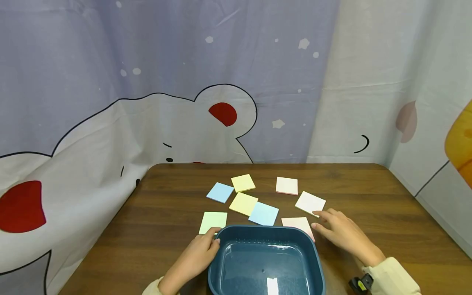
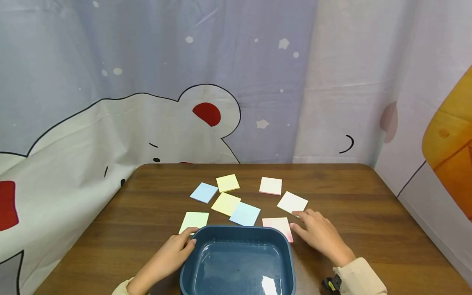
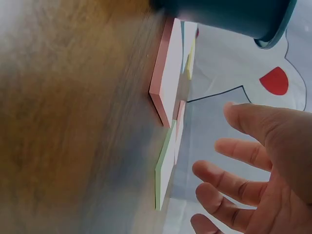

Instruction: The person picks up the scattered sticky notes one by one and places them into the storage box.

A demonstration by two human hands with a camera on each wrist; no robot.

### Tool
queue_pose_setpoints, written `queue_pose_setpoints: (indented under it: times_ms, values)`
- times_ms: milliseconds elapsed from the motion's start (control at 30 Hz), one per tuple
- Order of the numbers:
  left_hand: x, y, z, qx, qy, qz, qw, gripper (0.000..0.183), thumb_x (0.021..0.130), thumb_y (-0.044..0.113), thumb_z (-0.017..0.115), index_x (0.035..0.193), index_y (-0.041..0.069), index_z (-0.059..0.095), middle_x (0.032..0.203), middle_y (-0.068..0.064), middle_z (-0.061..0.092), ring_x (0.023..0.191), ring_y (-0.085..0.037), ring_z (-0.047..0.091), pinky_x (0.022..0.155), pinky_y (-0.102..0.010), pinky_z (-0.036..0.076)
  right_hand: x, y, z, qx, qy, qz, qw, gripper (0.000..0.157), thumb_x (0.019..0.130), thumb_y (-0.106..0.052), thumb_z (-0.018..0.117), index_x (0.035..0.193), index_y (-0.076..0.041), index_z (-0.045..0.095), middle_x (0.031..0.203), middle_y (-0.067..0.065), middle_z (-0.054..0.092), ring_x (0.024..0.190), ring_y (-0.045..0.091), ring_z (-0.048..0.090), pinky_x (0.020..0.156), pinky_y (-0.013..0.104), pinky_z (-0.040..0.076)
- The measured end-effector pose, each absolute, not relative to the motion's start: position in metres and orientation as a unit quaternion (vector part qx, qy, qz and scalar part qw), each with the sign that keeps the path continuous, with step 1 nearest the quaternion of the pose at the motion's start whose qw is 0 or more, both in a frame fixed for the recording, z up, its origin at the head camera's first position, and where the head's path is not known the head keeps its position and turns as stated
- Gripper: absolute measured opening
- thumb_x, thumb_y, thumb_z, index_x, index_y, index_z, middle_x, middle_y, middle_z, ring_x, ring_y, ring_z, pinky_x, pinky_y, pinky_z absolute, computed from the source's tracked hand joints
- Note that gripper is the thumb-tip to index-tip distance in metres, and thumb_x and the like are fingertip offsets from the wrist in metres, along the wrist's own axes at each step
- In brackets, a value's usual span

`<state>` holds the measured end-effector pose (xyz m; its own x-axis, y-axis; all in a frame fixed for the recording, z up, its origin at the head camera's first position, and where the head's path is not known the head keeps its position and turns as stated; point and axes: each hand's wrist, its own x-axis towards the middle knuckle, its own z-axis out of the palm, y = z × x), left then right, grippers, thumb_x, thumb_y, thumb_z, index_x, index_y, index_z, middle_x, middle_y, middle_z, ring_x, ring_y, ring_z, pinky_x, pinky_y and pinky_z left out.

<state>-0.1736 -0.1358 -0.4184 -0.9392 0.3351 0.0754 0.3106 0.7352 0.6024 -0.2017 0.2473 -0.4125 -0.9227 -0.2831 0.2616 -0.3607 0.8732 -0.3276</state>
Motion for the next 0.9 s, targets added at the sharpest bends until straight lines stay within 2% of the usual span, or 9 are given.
queue_pose_setpoints:
  times_ms: [200,400,500,600,700,900]
  values:
    - [-0.173,-0.136,-0.417,0.174,0.934,0.312,0.021,0.03,0.095,0.019,0.042,0.123,0.008,0.049,0.061,0.008,0.043,0.056,-0.005,0.043,0.059,-0.027,0.037,-0.212,0.247,-0.414,0.197,-0.956,0.196,0.089,0.039,0.085,-0.028,0.062,0.116,-0.003,0.059,0.095,0.005,0.063,0.09,0.024,0.057,0.077,0.044,0.045]
    - [-0.172,-0.136,-0.415,0.183,0.936,0.299,0.025,0.032,0.096,0.02,0.041,0.125,0.008,0.047,0.059,0.009,0.044,0.068,-0.008,0.049,0.064,-0.03,0.04,-0.222,0.246,-0.415,0.215,-0.956,0.19,0.067,0.039,0.084,-0.026,0.063,0.115,-0.002,0.059,0.09,0.004,0.062,0.088,0.023,0.056,0.075,0.043,0.045]
    - [-0.172,-0.136,-0.415,0.186,0.937,0.296,0.024,0.032,0.096,0.02,0.041,0.125,0.008,0.046,0.067,0.008,0.052,0.076,-0.011,0.054,0.067,-0.033,0.042,-0.226,0.245,-0.416,0.22,-0.955,0.19,0.055,0.04,0.082,-0.027,0.065,0.114,-0.002,0.06,0.09,0.006,0.062,0.087,0.023,0.056,0.074,0.043,0.045]
    - [-0.171,-0.136,-0.415,0.189,0.937,0.292,0.021,0.031,0.096,0.02,0.041,0.125,0.008,0.046,0.084,0.003,0.061,0.084,-0.014,0.057,0.069,-0.035,0.045,-0.23,0.245,-0.419,0.229,-0.953,0.19,0.05,0.04,0.081,-0.028,0.066,0.112,-0.003,0.062,0.09,0.006,0.061,0.085,0.023,0.056,0.073,0.041,0.045]
    - [-0.17,-0.136,-0.415,0.191,0.937,0.291,0.018,0.031,0.096,0.019,0.041,0.125,0.009,0.046,0.097,-0.003,0.063,0.087,-0.017,0.059,0.07,-0.037,0.046,-0.232,0.245,-0.422,0.24,-0.951,0.186,0.053,0.041,0.08,-0.028,0.068,0.111,-0.003,0.063,0.091,0.006,0.06,0.082,0.021,0.055,0.071,0.039,0.044]
    - [-0.169,-0.137,-0.415,0.192,0.937,0.292,0.019,0.031,0.096,0.019,0.041,0.125,0.009,0.045,0.099,-0.005,0.063,0.087,-0.017,0.059,0.071,-0.037,0.046,-0.232,0.244,-0.425,0.242,-0.954,0.168,0.047,0.042,0.08,-0.026,0.067,0.114,-0.002,0.061,0.094,0.006,0.058,0.083,0.02,0.053,0.071,0.039,0.044]
